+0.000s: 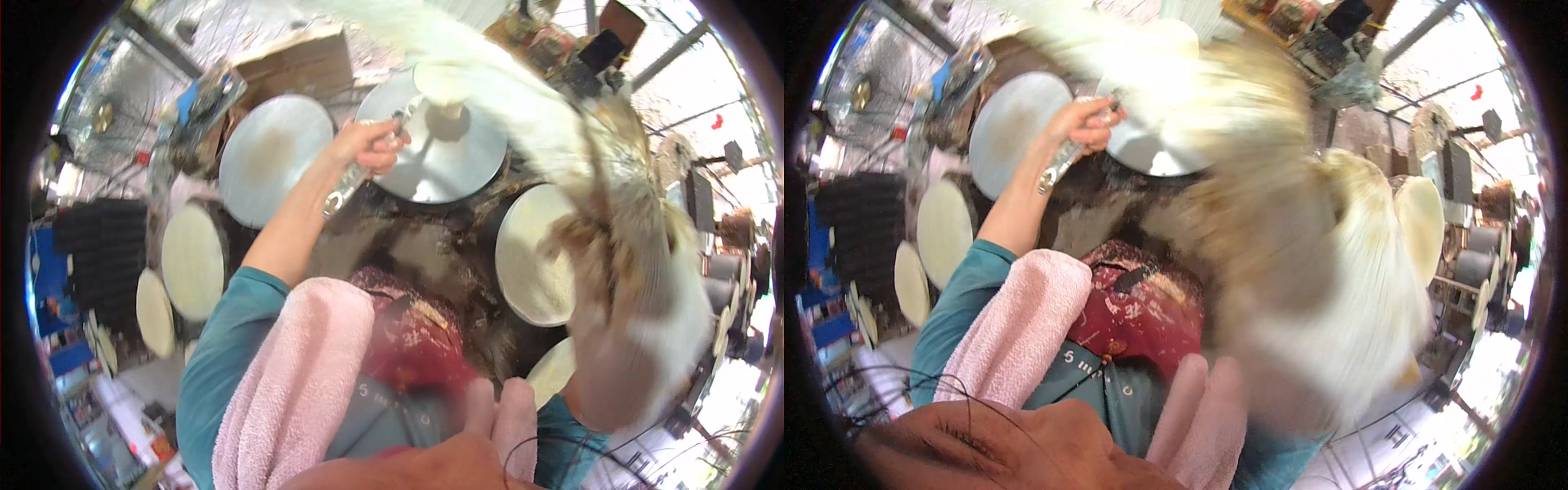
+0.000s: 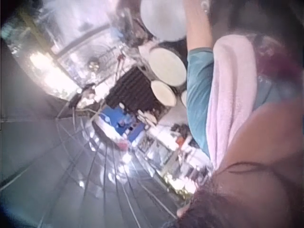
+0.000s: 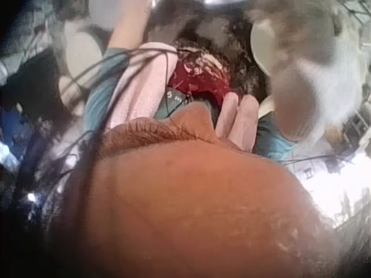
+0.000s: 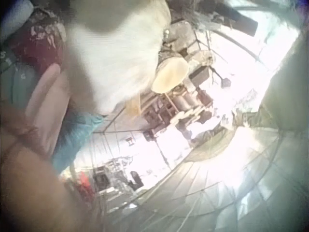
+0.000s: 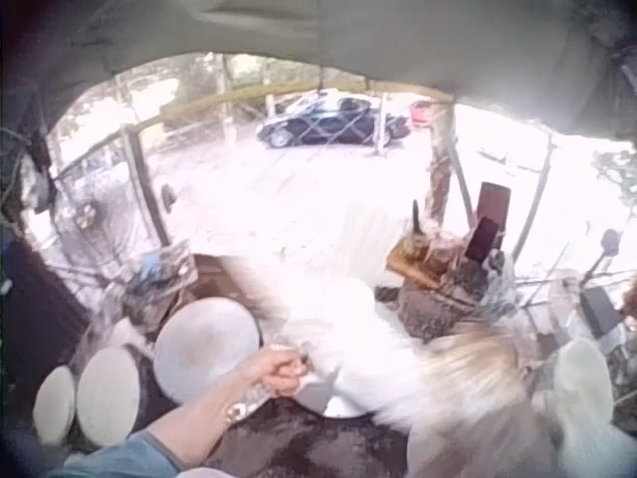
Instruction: The person uses a ladle to pour batter onto circular hot plates and spreads it into thin layers using a wooden stick, then lifts and removes the finished crepes one by one.
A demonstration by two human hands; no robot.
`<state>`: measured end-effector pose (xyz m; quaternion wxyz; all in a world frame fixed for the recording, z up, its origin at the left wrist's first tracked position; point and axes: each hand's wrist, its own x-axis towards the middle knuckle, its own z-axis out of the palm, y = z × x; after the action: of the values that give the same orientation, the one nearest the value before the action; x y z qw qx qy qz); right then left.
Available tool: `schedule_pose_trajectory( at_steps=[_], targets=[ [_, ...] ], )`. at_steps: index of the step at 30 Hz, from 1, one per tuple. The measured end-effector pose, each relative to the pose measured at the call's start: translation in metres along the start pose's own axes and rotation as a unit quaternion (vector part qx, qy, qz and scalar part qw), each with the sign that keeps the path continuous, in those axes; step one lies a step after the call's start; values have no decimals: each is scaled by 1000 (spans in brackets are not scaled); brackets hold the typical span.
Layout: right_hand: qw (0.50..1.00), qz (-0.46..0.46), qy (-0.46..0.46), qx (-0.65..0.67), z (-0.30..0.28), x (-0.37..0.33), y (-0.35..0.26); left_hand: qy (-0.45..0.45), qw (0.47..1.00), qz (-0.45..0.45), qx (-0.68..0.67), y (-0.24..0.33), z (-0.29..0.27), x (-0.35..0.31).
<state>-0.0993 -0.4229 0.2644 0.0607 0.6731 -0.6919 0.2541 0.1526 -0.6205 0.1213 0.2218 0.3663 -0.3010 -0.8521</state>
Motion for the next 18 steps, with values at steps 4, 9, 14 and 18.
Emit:
schedule_pose_trajectory(
  at_steps=[4,9,14,18],
  targets=[
    [967,189,-35,167,53,29,8,-4,996,4,93,4,-13,76],
    [878,378,51,290,239,-41,47,7,980,30,195,-27,-23,158],
    [887,446,-85,81,327,-63,26,59,906,78,412,-58,-65,184],
    [858,476,-57,184,325,-57,28,174,763,251,570,-54,-101,165]
  ],
)
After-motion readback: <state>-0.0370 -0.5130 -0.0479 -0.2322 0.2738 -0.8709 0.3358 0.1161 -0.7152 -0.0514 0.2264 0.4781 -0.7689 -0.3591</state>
